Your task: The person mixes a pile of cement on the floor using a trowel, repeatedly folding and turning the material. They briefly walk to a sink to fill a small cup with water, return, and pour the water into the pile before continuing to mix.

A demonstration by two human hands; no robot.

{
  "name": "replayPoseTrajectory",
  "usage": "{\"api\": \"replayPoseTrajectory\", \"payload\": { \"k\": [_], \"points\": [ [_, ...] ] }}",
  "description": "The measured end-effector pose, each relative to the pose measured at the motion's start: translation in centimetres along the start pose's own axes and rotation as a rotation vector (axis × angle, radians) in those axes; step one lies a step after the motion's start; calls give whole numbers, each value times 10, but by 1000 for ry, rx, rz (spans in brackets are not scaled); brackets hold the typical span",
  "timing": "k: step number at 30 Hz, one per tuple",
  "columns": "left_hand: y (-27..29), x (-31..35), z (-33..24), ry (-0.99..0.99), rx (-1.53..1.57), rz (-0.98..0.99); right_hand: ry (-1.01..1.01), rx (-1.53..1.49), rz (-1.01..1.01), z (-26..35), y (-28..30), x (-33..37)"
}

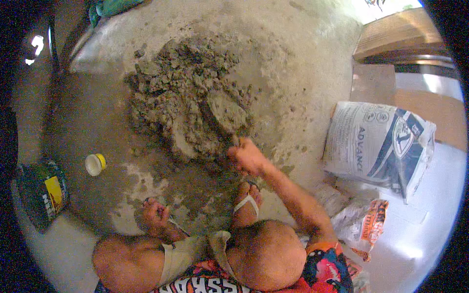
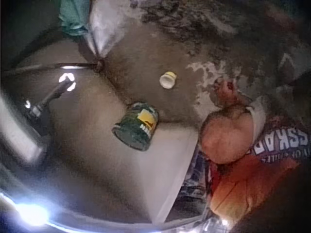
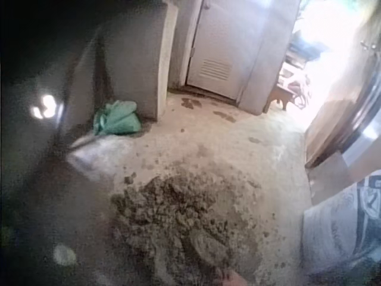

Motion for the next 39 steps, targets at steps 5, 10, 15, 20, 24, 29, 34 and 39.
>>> {"api": "replayPoseTrajectory", "payload": {
  "k": [5, 10, 15, 20, 24, 29, 34, 39],
  "points": [
    [3, 8, 13, 7, 56, -46, 132, -528, 435, 14, 4, 29],
    [-1, 10, 20, -27, 5, -20, 395, 70, -68, 56, 33, 116],
    [-11, 12, 25, -13, 146, -7, 743, 913, -890, 37, 38, 71],
    [-9, 11, 24, -88, 79, -84, 252, 1144, -767, -92, 2, -11],
    [-8, 0, 9, -114, 123, -72, 315, 997, -678, -117, 25, 52],
    [-3, 10, 16, -32, 136, -63, 47, -185, -404, -118, 37, 163],
    [-1, 8, 20, 11, 104, 48, -126, -175, -217, -109, 22, 98],
    [-9, 6, 11, 61, 100, 1, 52, -546, 101, -58, -1, -11]
  ]
}}
Point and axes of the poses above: each hand's wrist, its own x-axis away from the middle knuckle, its own y-axis out of the back of the hand, z = x × y, the point moved 3 cm from there along -x, towards the middle knuckle, and after that the axes turned 8 degrees about z, right-handed, at the moved point
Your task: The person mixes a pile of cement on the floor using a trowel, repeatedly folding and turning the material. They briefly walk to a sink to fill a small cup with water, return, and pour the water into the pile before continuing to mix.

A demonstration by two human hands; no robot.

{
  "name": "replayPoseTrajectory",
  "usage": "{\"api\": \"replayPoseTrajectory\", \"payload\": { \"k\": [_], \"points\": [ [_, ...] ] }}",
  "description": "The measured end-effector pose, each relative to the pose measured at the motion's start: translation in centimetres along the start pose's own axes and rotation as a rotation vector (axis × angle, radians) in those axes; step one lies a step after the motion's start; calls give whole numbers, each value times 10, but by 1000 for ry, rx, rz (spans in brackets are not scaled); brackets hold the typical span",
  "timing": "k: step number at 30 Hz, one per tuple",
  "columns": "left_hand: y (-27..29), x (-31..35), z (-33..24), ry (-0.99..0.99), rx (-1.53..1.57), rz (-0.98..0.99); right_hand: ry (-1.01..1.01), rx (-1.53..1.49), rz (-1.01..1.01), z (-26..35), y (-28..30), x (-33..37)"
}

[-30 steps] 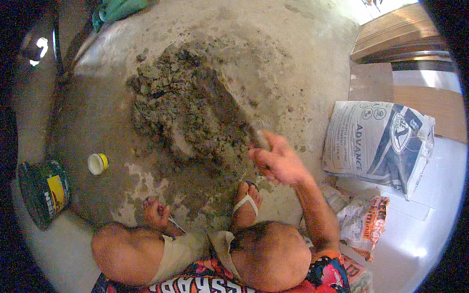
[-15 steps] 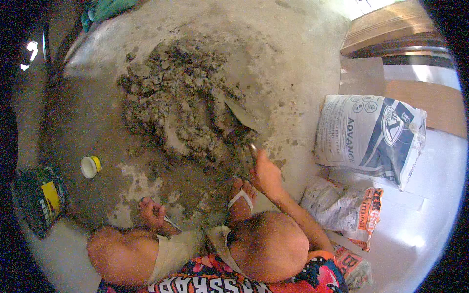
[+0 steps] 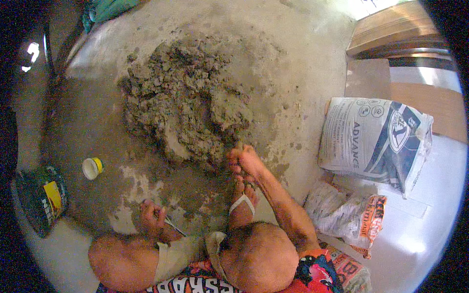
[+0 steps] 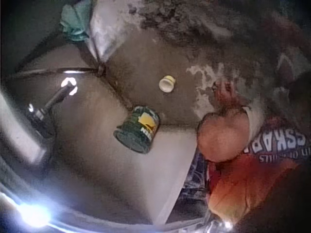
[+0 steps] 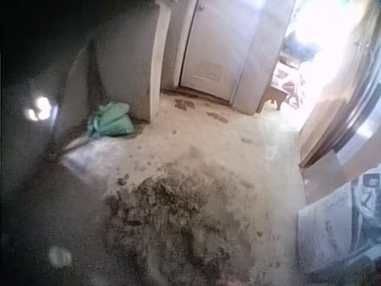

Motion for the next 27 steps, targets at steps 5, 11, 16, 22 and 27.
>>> {"api": "replayPoseTrajectory", "payload": {
  "k": [5, 11, 16, 22, 27],
  "points": [
    [4, 5, 21, -87, -67, 60, -38, -470, 359, 15, 18, 23],
    [-7, -6, 17, -155, -7, -31, 154, -126, 100, 50, 1, 108],
    [2, 10, 22, -131, -61, -23, 365, 256, -135, 101, -14, 164],
    [1, 0, 6, -132, 3, -64, 568, 1419, -766, 73, 6, 73],
    [-5, -4, 1, -89, 105, -19, 249, 1508, -623, 16, 34, -21]
  ]
}}
Point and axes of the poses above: each hand's wrist, its own x-axis away from the middle knuckle, its own y-axis out of the back of the hand, z = x × y, the point moved 3 cm from there along -x, towards the middle knuckle, and after that the axes turned 8 degrees about z, right-handed, at the moved point
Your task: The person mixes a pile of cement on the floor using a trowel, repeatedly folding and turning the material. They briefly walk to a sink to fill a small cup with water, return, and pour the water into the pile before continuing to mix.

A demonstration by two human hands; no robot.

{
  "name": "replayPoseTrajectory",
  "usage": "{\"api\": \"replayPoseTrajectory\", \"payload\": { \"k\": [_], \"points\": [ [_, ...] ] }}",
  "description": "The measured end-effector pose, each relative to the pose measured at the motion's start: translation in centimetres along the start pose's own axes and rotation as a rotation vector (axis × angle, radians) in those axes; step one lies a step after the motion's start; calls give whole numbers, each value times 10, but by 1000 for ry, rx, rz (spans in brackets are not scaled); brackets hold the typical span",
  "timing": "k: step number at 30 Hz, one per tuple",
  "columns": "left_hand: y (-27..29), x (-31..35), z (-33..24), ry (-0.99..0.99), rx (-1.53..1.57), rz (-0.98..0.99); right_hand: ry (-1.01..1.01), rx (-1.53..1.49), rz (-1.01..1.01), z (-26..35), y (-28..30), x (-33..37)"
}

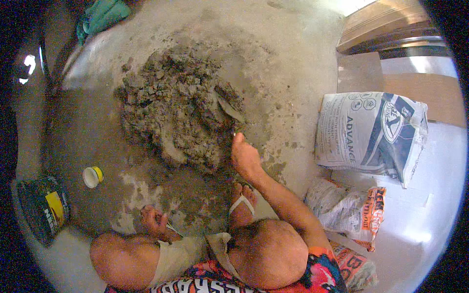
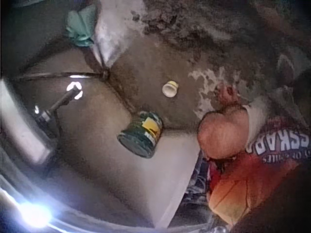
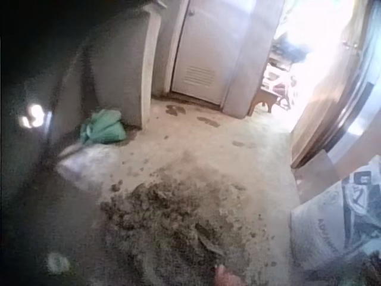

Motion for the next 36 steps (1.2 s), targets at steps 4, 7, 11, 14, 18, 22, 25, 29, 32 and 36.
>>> {"api": "replayPoseTrajectory", "payload": {
  "k": [4, 7, 11, 14, 18, 22, 25, 29, 32, 36],
  "points": [
    [6, 13, 28, 15, -117, 37, 149, -207, 94, -18, 43, 82],
    [8, 18, 29, -9, -215, 36, 69, -661, -3, -59, 57, 139],
    [20, 19, 13, 115, -147, 77, -262, -1330, 288, -38, 86, 147],
    [9, 6, 3, 92, -111, 86, -218, -1012, 532, 18, 81, 65],
    [7, 3, -1, 51, -154, 15, -32, -1583, 976, 69, 28, -34],
    [17, 10, -3, 2, -165, 36, 44, -1920, 1005, 69, 39, -13],
    [16, 5, -1, 9, -142, 2, 171, -1867, 966, 60, 83, 35],
    [14, 5, -1, -57, -136, -36, 197, -1124, 434, 44, 166, 72],
    [13, 2, 1, -151, -204, -76, 272, -384, -264, 39, 169, 55],
    [-7, 2, 9, 18, -10, 20, 38, -73, -307, -21, 34, -2]
  ]
}}
Point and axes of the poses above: each hand's wrist, its own x-axis away from the middle knuckle, its own y-axis out of the back of the hand, z = x × y, the point moved 3 cm from there along -x, towards the middle knuckle, and after that the axes turned 8 degrees about z, right-handed, at the moved point
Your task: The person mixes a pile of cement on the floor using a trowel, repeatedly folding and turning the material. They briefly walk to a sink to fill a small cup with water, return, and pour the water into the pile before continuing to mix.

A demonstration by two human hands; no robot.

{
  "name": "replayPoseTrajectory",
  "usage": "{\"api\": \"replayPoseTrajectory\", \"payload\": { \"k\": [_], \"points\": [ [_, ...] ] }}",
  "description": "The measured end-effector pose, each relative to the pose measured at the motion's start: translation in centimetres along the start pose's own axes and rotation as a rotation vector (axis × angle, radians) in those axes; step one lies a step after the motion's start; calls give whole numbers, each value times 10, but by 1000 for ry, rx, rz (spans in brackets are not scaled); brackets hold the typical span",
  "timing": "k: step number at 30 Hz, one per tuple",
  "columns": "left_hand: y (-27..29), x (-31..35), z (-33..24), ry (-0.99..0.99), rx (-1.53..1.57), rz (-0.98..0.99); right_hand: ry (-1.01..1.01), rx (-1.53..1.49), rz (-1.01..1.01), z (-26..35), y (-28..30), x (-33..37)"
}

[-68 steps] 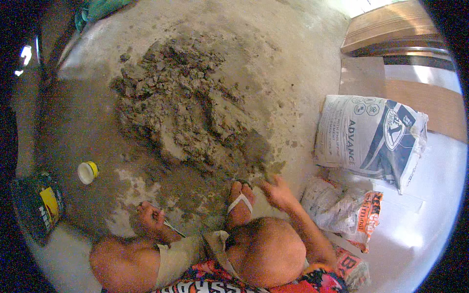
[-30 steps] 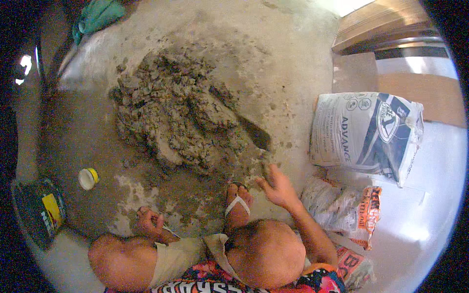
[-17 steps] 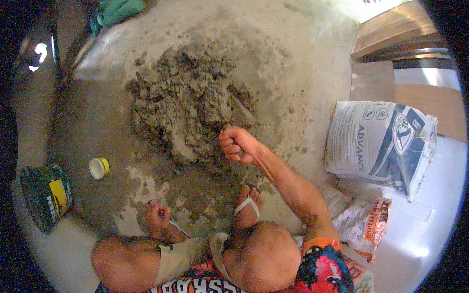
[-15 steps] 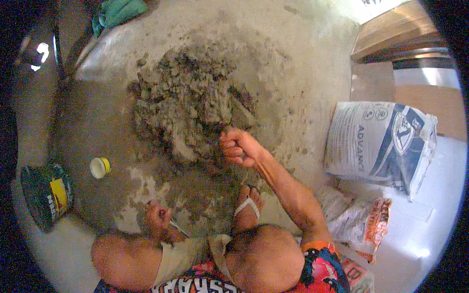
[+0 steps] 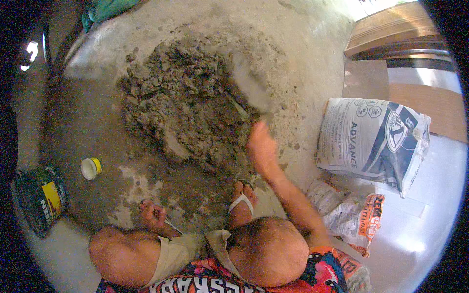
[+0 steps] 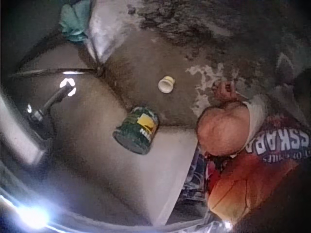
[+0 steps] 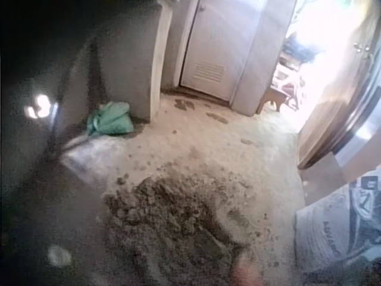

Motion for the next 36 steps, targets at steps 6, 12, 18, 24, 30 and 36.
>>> {"api": "replayPoseTrajectory", "payload": {
  "k": [6, 12, 18, 24, 30, 36],
  "points": [
    [19, -1, 1, -92, -188, 70, -89, 113, 331, -3, -19, 89],
    [23, 8, 2, -75, -127, -4, -159, -533, 257, -27, 72, 142],
    [10, -6, -19, -25, -123, 14, -483, -978, 773, 15, -1, 57],
    [25, 2, -11, 80, -84, 0, -373, -1964, 1192, 70, -16, -7],
    [18, 2, 1, -68, -92, -58, -73, -1296, 773, 108, 133, 23],
    [14, 11, 6, -84, -108, -70, 304, -445, 28, 100, 175, 17]
  ]
}}
Point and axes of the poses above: each hand's wrist, its own x-axis away from the middle knuckle, its own y-axis out of the back of the hand, z = x × y, the point moved 3 cm from there along -x, towards the middle knuckle, and after that the axes turned 8 degrees about z, right-handed, at the moved point
